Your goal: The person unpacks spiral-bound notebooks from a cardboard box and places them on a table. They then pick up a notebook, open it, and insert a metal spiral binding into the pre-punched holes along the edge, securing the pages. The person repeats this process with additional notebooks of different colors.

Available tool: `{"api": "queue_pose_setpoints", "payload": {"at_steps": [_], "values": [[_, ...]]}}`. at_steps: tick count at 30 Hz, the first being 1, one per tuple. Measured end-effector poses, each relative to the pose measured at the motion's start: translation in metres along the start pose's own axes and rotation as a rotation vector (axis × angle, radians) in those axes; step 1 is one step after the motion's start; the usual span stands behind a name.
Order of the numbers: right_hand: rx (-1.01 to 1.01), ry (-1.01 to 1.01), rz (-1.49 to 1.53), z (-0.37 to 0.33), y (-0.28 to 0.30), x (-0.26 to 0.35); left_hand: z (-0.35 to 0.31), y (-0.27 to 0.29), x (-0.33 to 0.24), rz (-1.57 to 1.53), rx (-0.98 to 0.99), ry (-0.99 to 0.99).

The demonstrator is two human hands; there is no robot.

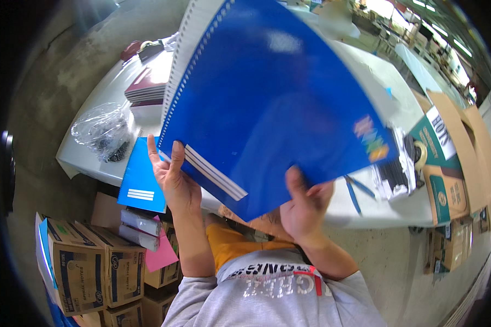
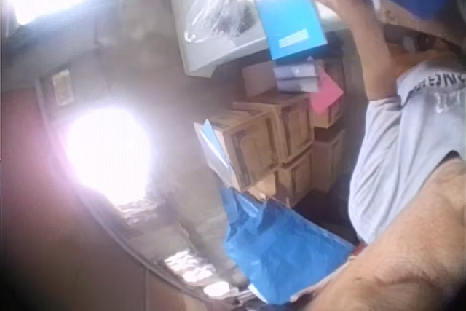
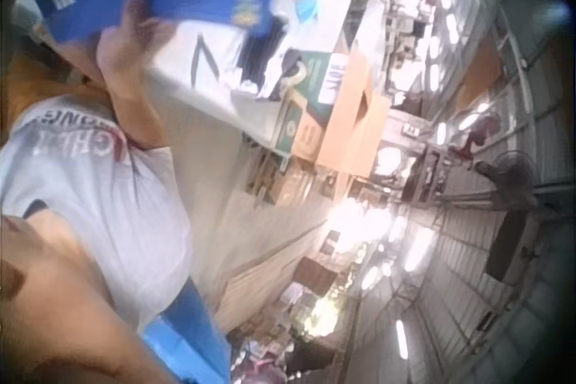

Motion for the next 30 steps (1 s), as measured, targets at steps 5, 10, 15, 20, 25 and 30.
{"api": "queue_pose_setpoints", "payload": {"at_steps": [5, 10, 15, 20, 25, 30], "values": [[0.126, -0.087, 0.261, -0.032, 0.075, -0.012, -0.011, 0.018, -0.015, 0.346, 0.287, -0.211], [0.183, -0.191, -0.362, -0.056, 0.115, -0.015, -0.019, 0.035, -0.002, 0.318, 0.615, -0.052], [0.196, -0.198, -0.688, -0.047, 0.125, -0.051, -0.022, 0.047, 0.031, 0.471, 0.462, 0.113], [0.242, -0.182, -0.572, 0.006, 0.147, -0.038, -0.037, 0.036, 0.059, 0.631, 0.607, -0.021], [0.259, -0.177, -0.594, -0.001, 0.154, -0.04, -0.044, 0.069, 0.091, 0.879, 0.524, 0.103], [0.147, 0.009, -0.722, 0.006, 0.135, -0.021, -0.038, 0.071, 0.069, 1.139, 0.692, 0.119]]}}
Point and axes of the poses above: each hand's wrist, its own z-axis towards the middle knuckle, its own y-axis out of the back of the hand, x = y × z, the point moved 3 cm from there along z, towards the middle knuckle, and after that the axes turned 4 degrees about -z, right-handed, at the moved point
